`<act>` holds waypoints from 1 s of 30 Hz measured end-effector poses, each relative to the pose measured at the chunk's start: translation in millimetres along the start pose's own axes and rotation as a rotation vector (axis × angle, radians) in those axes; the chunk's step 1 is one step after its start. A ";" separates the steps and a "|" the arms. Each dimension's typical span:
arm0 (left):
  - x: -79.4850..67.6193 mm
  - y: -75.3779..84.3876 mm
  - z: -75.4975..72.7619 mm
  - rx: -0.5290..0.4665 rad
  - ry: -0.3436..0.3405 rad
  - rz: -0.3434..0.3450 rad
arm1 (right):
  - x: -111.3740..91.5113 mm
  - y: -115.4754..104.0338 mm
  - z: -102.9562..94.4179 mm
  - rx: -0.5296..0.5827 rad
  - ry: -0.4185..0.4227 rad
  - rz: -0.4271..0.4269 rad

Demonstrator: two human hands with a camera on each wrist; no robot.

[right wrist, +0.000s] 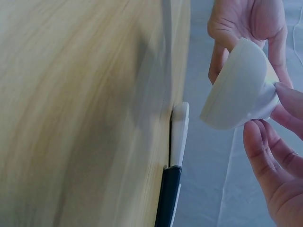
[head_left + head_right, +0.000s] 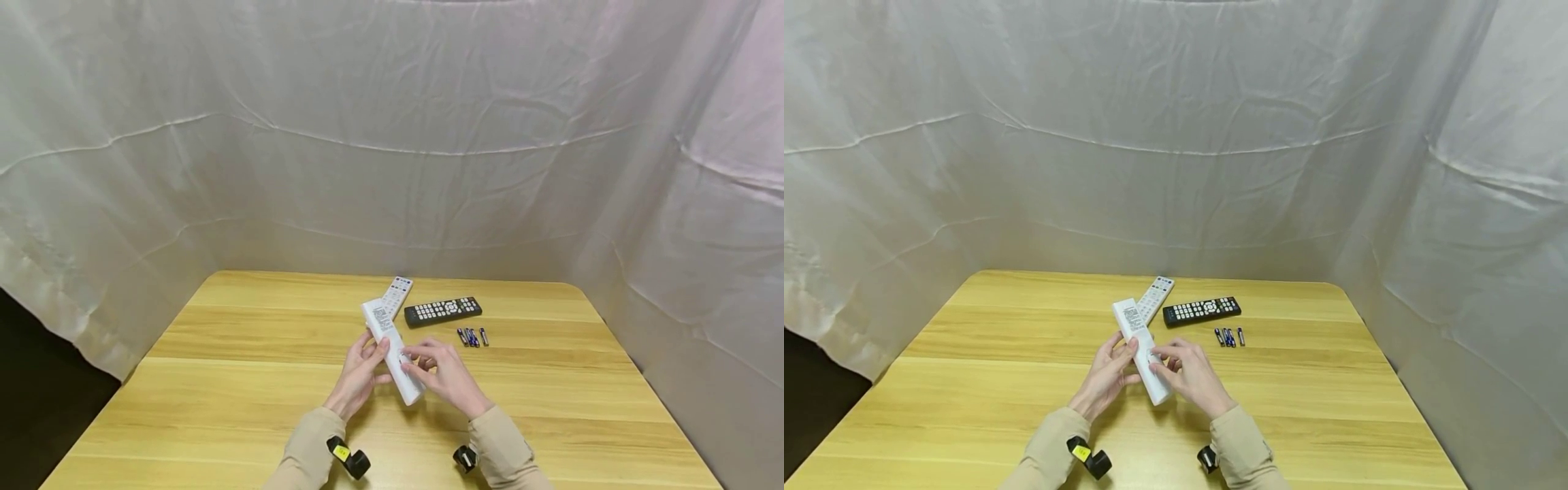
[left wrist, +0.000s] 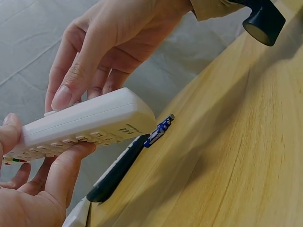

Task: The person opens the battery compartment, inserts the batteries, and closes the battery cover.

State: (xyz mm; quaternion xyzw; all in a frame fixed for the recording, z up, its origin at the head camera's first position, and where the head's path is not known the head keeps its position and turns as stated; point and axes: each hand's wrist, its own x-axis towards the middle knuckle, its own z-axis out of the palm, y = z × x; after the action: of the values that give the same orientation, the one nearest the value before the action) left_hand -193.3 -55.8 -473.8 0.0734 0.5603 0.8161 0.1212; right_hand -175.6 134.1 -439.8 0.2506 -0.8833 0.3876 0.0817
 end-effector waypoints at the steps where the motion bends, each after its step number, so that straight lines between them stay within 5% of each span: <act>1: -0.2 0.0 0.0 0.001 -0.002 0.002 | -0.1 0.1 0.3 -0.004 0.000 -0.009; 30: -0.2 -0.8 3.7 -0.029 0.001 0.013 | -5.4 1.5 5.1 -0.175 0.079 -0.231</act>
State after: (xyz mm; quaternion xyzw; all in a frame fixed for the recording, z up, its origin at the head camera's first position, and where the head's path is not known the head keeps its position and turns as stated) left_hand -192.0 -52.3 -473.3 0.0752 0.5479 0.8249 0.1167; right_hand -171.4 133.3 -446.1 0.3270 -0.8751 0.3066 0.1823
